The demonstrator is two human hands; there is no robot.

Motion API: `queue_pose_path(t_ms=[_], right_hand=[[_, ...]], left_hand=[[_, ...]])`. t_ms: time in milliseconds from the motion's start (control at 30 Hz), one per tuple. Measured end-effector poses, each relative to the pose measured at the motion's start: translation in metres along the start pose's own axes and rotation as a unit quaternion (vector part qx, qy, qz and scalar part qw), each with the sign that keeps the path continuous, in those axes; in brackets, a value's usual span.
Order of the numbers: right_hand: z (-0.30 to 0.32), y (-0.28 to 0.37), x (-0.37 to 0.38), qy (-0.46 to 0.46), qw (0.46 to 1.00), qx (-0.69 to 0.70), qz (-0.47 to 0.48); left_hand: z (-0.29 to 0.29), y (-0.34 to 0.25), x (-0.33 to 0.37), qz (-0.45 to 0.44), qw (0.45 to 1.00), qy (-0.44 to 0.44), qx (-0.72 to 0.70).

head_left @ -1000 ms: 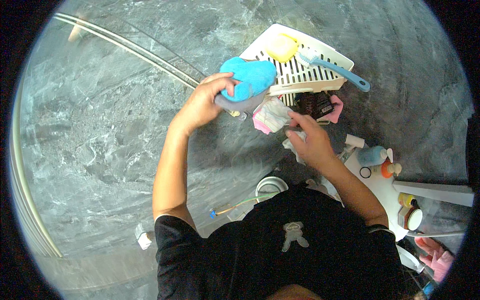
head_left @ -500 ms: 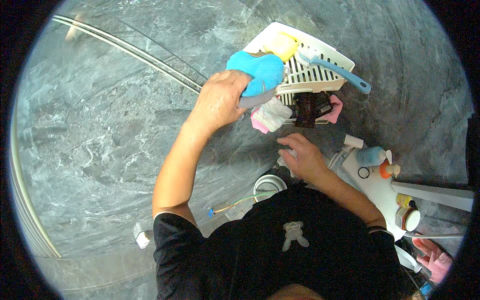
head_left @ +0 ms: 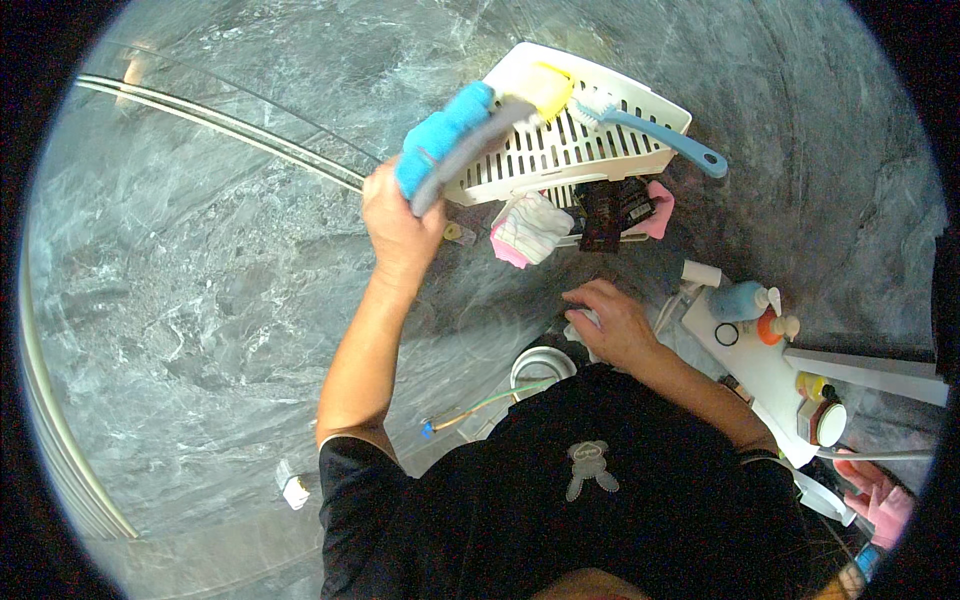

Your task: The person washes a small white cloth in a sink by hand, wrings it out, and then moves to a bathroom corner where they sort and organize various cleaning supplies, cloths, and a small brush into a white plastic corner shelf.

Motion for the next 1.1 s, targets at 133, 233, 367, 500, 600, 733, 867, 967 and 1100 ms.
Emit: queue_pose_path(t_ms=[133,233,367,500,600,733,867,967,1100], right_hand=[[-0.004,-0.005,-0.003,-0.003,1.000,-0.005,0.002],[-0.009,-0.010,-0.006,-0.003,1.000,-0.012,0.005],[-0.015,-0.011,-0.011,0.020,1.000,-0.021,-0.009],[-0.010,-0.015,-0.016,0.028,0.999,-0.020,-0.011],[-0.009,-0.026,-0.021,0.014,1.000,-0.013,-0.020],[-0.001,-0.038,-0.020,0.010,0.998,-0.013,-0.067],[0.007,-0.048,-0.017,-0.007,0.993,-0.040,-0.107],[0.009,-0.053,-0.010,-0.044,0.992,-0.024,-0.119],[0.014,-0.053,-0.007,-0.051,0.988,-0.025,-0.141]], left_hand=[[0.001,0.004,0.011,0.036,0.990,-0.118,-0.063],[-0.019,-0.019,0.014,-0.024,0.991,-0.101,-0.089],[-0.061,-0.064,0.027,-0.240,0.958,0.148,-0.050],[-0.053,-0.070,0.033,-0.174,0.968,0.176,-0.043],[-0.035,-0.061,0.027,-0.184,0.970,0.139,-0.072],[-0.019,-0.061,-0.031,-0.283,0.938,0.080,-0.186],[-0.073,-0.060,-0.108,-0.210,0.905,0.306,-0.208],[-0.118,-0.037,-0.145,-0.046,0.925,0.311,-0.215],[-0.141,-0.025,-0.149,-0.070,0.953,0.291,-0.049]])
Point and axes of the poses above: each hand's wrist, its own x-axis towards the middle knuckle, its own z-axis out of the back of the hand, y = z × x, the point moved 3 cm from there along x, towards the middle knuckle, and after that the axes turned 8 degrees about -z, right-handed, at the moved point
